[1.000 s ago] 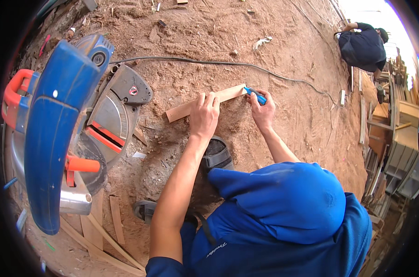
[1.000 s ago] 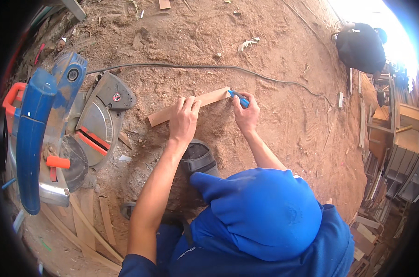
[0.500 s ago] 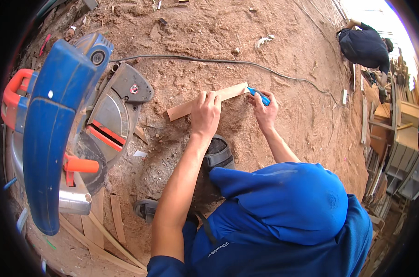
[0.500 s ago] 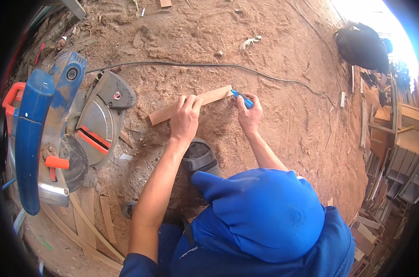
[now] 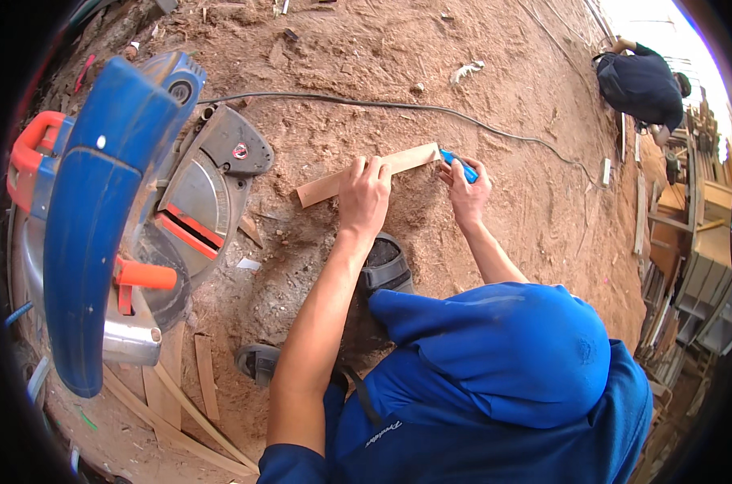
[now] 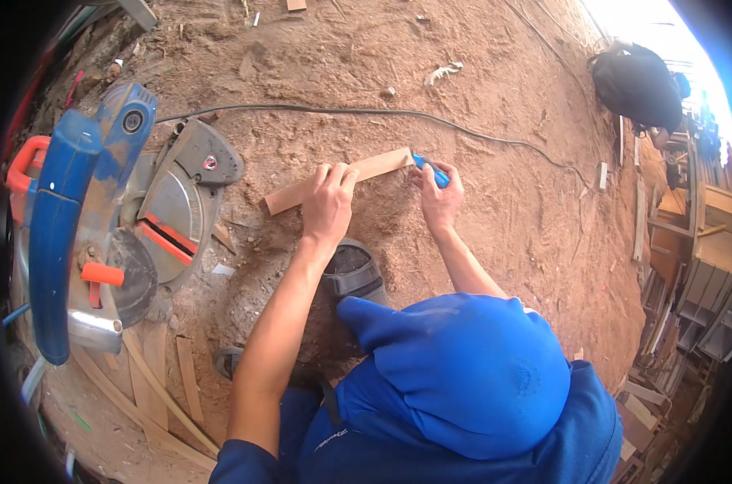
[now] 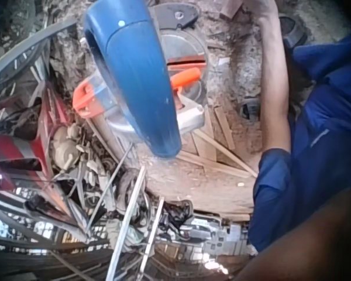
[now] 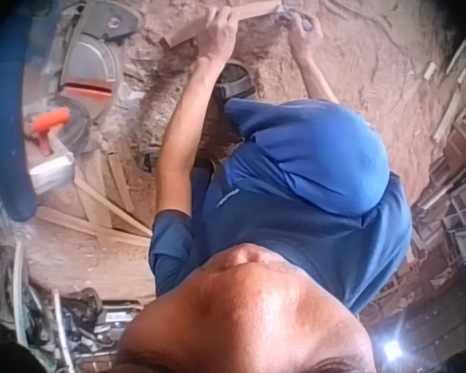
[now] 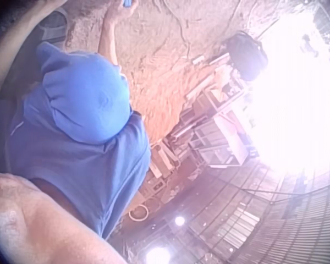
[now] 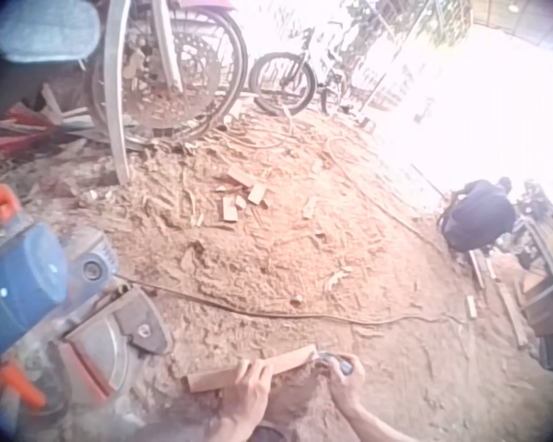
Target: The person marks a wood piece with a blue marker, aligns it on a miter saw, and makes several cuts to the wood.
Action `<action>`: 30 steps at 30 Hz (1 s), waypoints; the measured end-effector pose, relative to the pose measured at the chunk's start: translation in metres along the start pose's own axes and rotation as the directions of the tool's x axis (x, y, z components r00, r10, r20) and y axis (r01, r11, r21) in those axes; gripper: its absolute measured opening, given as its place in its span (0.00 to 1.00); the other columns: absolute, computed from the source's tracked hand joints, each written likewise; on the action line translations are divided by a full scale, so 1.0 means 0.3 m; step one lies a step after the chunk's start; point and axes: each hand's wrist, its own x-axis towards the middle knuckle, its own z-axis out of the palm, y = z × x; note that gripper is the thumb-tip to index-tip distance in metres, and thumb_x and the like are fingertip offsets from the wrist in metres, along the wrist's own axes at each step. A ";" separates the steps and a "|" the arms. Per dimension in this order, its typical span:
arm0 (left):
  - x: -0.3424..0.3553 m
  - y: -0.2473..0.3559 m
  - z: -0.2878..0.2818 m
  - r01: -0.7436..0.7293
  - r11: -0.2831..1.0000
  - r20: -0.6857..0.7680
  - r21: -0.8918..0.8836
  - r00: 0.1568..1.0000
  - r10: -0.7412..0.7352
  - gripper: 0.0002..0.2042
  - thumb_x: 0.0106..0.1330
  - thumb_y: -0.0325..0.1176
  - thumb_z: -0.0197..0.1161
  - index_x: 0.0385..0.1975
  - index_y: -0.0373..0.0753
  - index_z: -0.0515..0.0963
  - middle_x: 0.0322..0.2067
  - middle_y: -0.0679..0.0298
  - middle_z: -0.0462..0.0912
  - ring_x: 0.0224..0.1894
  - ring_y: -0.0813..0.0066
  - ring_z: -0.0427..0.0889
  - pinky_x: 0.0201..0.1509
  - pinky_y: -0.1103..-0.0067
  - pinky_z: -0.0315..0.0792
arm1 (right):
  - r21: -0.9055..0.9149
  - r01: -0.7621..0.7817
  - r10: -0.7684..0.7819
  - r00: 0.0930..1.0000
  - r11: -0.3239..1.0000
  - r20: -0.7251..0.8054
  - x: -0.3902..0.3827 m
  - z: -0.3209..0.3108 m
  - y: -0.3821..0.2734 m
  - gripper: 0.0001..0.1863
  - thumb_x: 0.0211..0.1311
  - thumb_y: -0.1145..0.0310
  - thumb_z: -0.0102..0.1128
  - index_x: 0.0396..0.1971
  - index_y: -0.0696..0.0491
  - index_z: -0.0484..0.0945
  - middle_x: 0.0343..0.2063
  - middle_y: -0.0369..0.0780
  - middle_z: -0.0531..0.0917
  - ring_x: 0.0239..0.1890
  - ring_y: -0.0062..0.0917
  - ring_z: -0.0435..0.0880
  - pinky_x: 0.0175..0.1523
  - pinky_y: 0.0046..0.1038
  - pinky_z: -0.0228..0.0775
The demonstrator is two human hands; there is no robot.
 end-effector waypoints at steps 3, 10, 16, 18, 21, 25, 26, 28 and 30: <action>-0.001 -0.001 0.007 -0.003 0.999 0.017 0.040 1.000 0.002 0.15 0.59 0.22 0.63 0.46 0.40 0.84 0.48 0.63 0.82 0.50 0.63 0.78 0.54 0.73 0.79 | 0.069 -0.004 0.006 0.999 0.998 -0.035 0.006 -0.002 -0.005 0.16 0.69 0.71 0.61 0.49 0.65 0.70 0.41 0.49 0.84 0.39 0.31 0.89 0.42 0.27 0.86; -0.031 -0.012 0.051 -0.036 0.978 0.009 0.206 0.999 0.034 0.14 0.62 0.22 0.65 0.48 0.39 0.79 0.53 0.57 0.77 0.55 0.62 0.77 0.54 0.76 0.81 | -0.099 0.077 -0.082 0.996 0.992 -0.041 -0.001 0.010 -0.020 0.15 0.68 0.67 0.64 0.47 0.62 0.76 0.37 0.44 0.86 0.36 0.26 0.89 0.38 0.23 0.81; -0.020 -0.018 0.025 -0.003 0.987 -0.058 0.161 0.998 0.013 0.08 0.65 0.27 0.61 0.42 0.36 0.78 0.45 0.57 0.77 0.49 0.63 0.75 0.49 0.69 0.76 | -0.069 0.171 -0.175 0.983 0.983 -0.055 0.025 0.022 -0.045 0.16 0.70 0.66 0.63 0.51 0.58 0.75 0.39 0.42 0.86 0.40 0.24 0.87 0.42 0.24 0.81; -0.023 -0.006 -0.040 0.049 0.993 -0.182 0.104 0.983 -0.029 0.08 0.66 0.27 0.59 0.44 0.36 0.78 0.44 0.55 0.81 0.46 0.63 0.78 0.48 0.68 0.75 | -0.023 0.085 -0.087 0.987 0.996 -0.134 0.006 0.079 -0.167 0.17 0.73 0.64 0.59 0.55 0.56 0.72 0.36 0.39 0.84 0.39 0.24 0.86 0.40 0.25 0.81; -0.022 -0.004 -0.080 0.123 0.951 -0.090 -0.284 0.984 -0.154 0.09 0.70 0.28 0.57 0.47 0.35 0.77 0.42 0.52 0.84 0.41 0.62 0.82 0.47 0.67 0.76 | 0.191 0.114 -0.104 0.993 0.975 -0.059 0.038 0.081 -0.230 0.18 0.76 0.66 0.53 0.61 0.54 0.69 0.43 0.41 0.82 0.37 0.24 0.85 0.39 0.24 0.81; -0.020 -0.033 -0.215 0.548 0.581 0.413 -0.602 0.836 -0.360 0.12 0.74 0.29 0.51 0.50 0.33 0.77 0.38 0.52 0.86 0.39 0.63 0.84 0.44 0.70 0.76 | 0.323 0.085 -0.076 0.996 0.943 -0.041 0.045 0.097 -0.273 0.20 0.72 0.75 0.57 0.62 0.51 0.71 0.43 0.39 0.79 0.35 0.24 0.84 0.40 0.24 0.79; -0.036 -0.047 -0.207 0.530 0.545 0.372 -0.650 0.847 -0.381 0.12 0.74 0.29 0.51 0.50 0.34 0.78 0.37 0.53 0.85 0.38 0.65 0.83 0.44 0.71 0.75 | 0.335 0.074 -0.067 0.997 0.939 -0.035 0.037 0.117 -0.287 0.21 0.70 0.77 0.59 0.61 0.50 0.73 0.42 0.38 0.80 0.34 0.24 0.84 0.40 0.24 0.79; -0.068 -0.070 -0.160 0.481 0.470 0.297 -0.740 0.861 -0.414 0.12 0.74 0.29 0.51 0.51 0.34 0.78 0.35 0.55 0.85 0.37 0.68 0.82 0.43 0.73 0.74 | 0.228 0.143 -0.159 0.986 0.963 0.056 0.018 0.116 -0.275 0.30 0.62 0.80 0.67 0.63 0.50 0.69 0.45 0.37 0.76 0.41 0.22 0.81 0.47 0.24 0.76; -0.080 -0.076 -0.168 0.528 0.422 0.346 -0.737 0.831 -0.435 0.13 0.75 0.30 0.52 0.52 0.34 0.78 0.33 0.61 0.84 0.37 0.76 0.80 0.43 0.76 0.73 | 0.070 0.221 -0.228 0.966 0.973 0.119 -0.007 0.124 -0.268 0.36 0.58 0.81 0.70 0.65 0.51 0.66 0.47 0.37 0.74 0.44 0.21 0.79 0.52 0.23 0.74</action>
